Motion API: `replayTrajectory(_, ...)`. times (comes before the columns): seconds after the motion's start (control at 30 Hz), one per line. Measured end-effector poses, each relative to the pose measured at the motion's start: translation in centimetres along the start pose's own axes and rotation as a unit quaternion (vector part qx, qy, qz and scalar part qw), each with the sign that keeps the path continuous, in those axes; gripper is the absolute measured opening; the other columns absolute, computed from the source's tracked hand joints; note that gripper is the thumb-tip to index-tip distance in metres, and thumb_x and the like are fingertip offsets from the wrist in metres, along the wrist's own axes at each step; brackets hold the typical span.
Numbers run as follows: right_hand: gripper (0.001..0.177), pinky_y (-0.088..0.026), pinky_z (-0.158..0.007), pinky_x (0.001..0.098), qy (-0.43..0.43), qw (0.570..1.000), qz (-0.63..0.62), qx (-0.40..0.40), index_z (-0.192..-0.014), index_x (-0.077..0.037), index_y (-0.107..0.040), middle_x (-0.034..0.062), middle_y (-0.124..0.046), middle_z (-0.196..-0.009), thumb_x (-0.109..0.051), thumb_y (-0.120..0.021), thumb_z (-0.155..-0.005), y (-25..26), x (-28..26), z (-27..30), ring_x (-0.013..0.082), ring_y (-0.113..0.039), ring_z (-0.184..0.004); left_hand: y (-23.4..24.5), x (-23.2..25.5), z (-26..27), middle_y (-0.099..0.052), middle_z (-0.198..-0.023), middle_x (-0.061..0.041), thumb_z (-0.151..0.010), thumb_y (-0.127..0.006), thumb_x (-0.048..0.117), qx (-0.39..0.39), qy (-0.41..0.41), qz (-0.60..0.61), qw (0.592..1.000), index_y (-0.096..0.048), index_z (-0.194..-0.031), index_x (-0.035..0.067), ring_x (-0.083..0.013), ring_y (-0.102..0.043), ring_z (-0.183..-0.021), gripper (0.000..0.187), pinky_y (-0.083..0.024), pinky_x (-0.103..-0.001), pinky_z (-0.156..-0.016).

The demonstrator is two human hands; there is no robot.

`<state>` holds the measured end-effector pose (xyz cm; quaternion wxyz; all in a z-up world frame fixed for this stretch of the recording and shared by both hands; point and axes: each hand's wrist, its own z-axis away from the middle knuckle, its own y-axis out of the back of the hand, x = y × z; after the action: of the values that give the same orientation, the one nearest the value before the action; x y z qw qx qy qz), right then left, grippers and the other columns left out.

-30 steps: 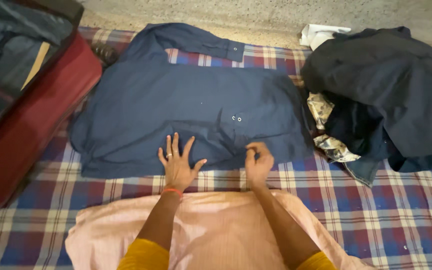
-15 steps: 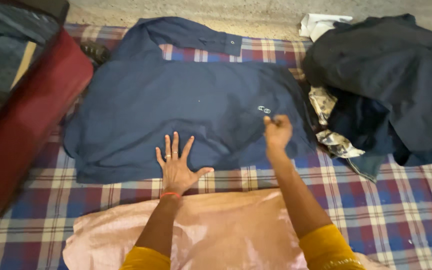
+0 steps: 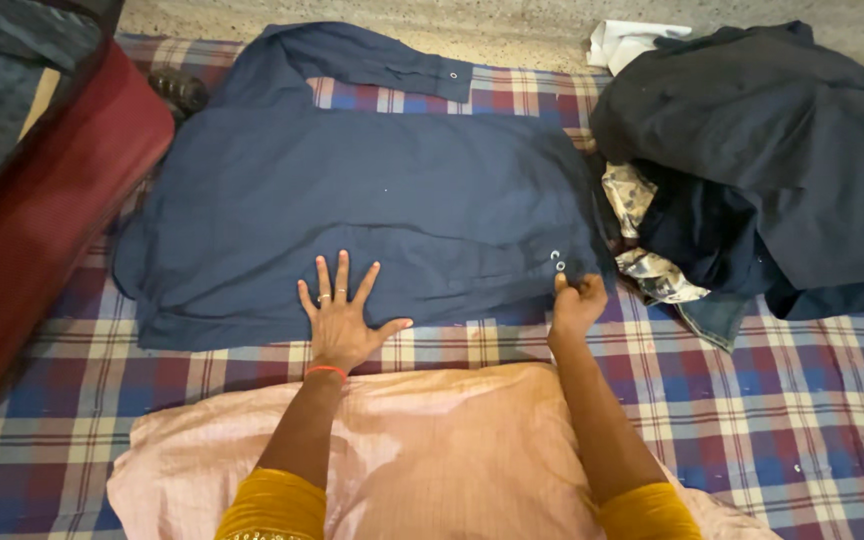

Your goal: The person buttons a dark blue shirt, then folds it neatly on a plaid bedsheet. The shirt is folded in half, then the sleeves and bottom are folded inward to create a compact rectangle.

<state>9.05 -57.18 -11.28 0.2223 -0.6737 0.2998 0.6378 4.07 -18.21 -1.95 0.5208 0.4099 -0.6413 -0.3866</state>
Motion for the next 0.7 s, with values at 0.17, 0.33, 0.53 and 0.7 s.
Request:
replayTrajectory(0.17,0.045,-0.053,-0.078,0.0457,0.109,0.965,0.225,0.082,-0.112,0.0,-0.056,0.0141,-0.065,-0.099,0.004,-0.076,-0.072,-0.4,-5.1,1.8,0.0337,-0.064,-0.088,-0.3,0.1,-0.2,-0.013,-0.17,-0.015,-0.066,-0.057,0.092,-0.017,0.0,-0.009,1.0,-0.04,-0.156,0.031,-0.0431,0.001,-0.156,0.11,0.003,-0.072,-0.116)
replayTrajectory(0.33,0.043,-0.044,-0.102,0.0576,0.323,0.829,0.456,0.006,-0.122,-0.005,-0.059,0.02,-0.056,-0.135,-0.003,-0.075,-0.082,-3.5,-11.9,5.2,0.0383,-0.051,-0.129,0.0,0.0,-0.5,-0.01,-0.169,-0.015,-0.066,-0.057,0.093,-0.031,0.001,-0.016,0.999,-0.039,-0.155,0.031,-0.0429,0.003,-0.154,0.111,0.005,-0.072,-0.115)
replayTrajectory(0.53,0.069,-0.013,-0.12,0.0612,0.41,0.687,0.458,-0.388,-0.156,-0.006,-0.036,0.0151,-0.028,-0.166,-0.05,-0.042,-0.103,-9.0,-12.2,7.1,0.0331,-0.023,-0.154,0.5,0.5,-0.6,-0.01,-0.169,-0.014,-0.063,-0.059,0.092,-0.046,0.018,-0.004,0.999,-0.039,-0.155,0.032,-0.0409,0.004,-0.155,0.112,0.005,-0.071,-0.116)
replayTrajectory(0.7,0.067,-0.013,-0.12,0.0643,0.387,0.727,0.499,-0.27,-0.157,-0.003,-0.038,0.0155,-0.032,-0.164,-0.047,-0.041,-0.105,-6.1,-10.1,3.3,0.0335,-0.028,-0.152,0.2,0.4,-0.4,-0.011,-0.169,-0.015,-0.068,-0.06,0.089,-0.03,0.021,-0.005,0.999,-0.041,-0.154,0.03,-0.0426,0.003,-0.155,0.106,0.004,-0.071,-0.117)
